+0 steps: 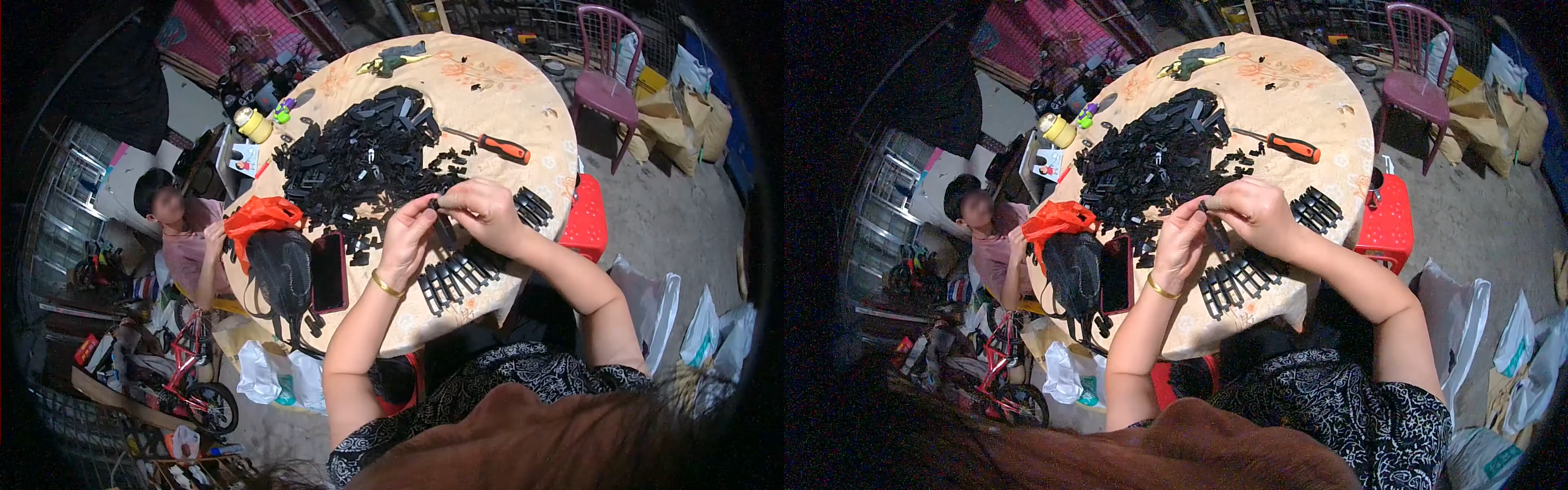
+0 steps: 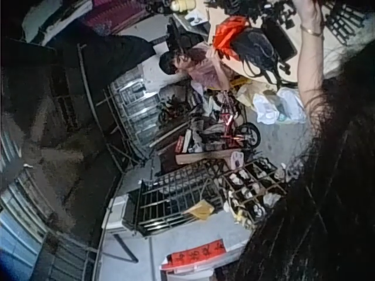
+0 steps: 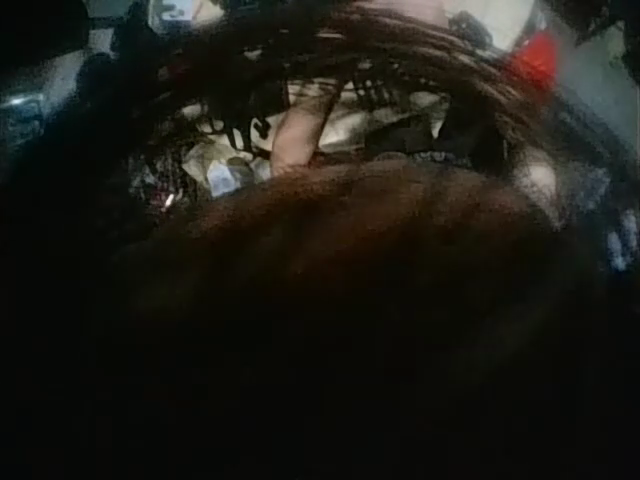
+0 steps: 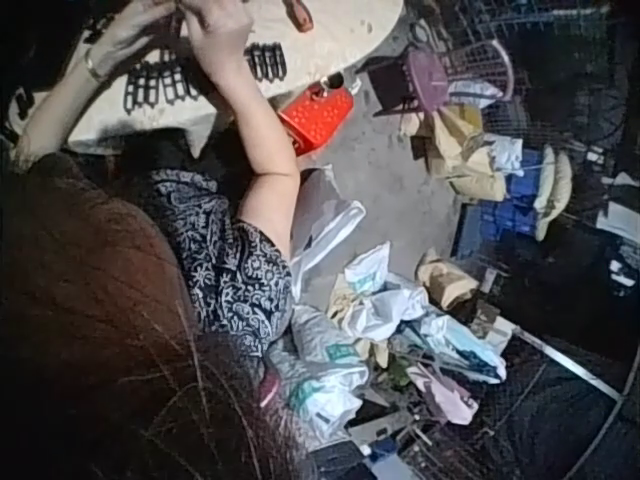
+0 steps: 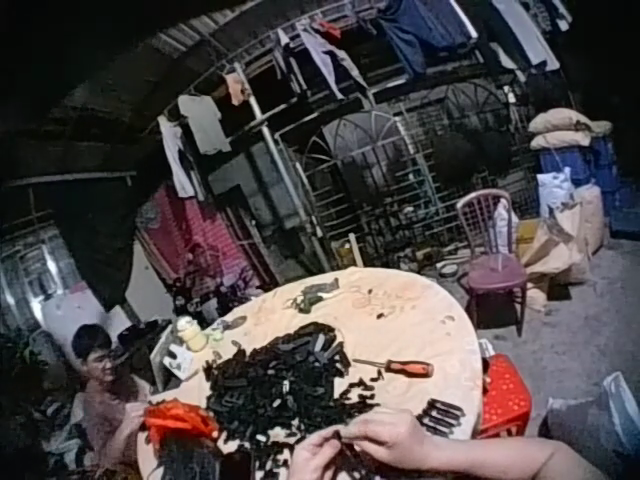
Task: The person assembles a plastic track by connecting interlocking plastic links together by hand from a pile on the table.
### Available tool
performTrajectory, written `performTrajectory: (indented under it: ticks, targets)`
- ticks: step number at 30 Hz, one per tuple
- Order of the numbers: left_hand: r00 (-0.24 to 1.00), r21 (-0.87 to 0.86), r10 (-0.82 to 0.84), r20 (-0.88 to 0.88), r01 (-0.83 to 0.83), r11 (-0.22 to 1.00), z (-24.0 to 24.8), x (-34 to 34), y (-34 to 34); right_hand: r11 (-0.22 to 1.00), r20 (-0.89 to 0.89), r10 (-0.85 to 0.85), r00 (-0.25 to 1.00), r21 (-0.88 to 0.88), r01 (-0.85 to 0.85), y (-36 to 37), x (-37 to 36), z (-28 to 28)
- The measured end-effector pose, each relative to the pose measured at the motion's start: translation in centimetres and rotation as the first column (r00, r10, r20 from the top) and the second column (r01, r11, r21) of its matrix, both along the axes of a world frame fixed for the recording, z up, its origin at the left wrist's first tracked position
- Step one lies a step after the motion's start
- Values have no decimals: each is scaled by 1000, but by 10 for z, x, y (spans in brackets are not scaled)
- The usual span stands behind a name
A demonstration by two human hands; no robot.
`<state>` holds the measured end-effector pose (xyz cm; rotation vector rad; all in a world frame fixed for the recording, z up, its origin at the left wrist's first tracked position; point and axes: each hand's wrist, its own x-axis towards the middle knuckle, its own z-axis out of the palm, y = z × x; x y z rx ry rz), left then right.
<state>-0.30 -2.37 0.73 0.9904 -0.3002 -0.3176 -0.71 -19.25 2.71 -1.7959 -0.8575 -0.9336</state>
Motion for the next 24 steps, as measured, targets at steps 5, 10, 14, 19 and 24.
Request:
performTrajectory:
  ticks: [5, 10, 14, 19, 24]
  targets:
    - [999, -8, -9, -38, 9, 1000, -5, 1, 5, 971, 113, -104, 988, -202, 126, 2, -7, 1]
    - [994, -21, 78, -71, -80, 997, -5, 0, 2, 943, 33, -75, 997, -322, 82, -1, -14, 11]
    - [994, -6, 73, -82, -74, 997, -3, -3, 0, 938, -56, -34, 998, -347, 12, -4, -22, 13]
    - [994, 52, 107, -37, -105, 993, 8, -8, -18, 972, -229, -160, 960, -204, 114, -8, -37, 2]
    - [965, 477, 133, 224, -228, 849, 3, 25, -35, 883, -261, -447, 856, -283, 375, -69, -31, -4]
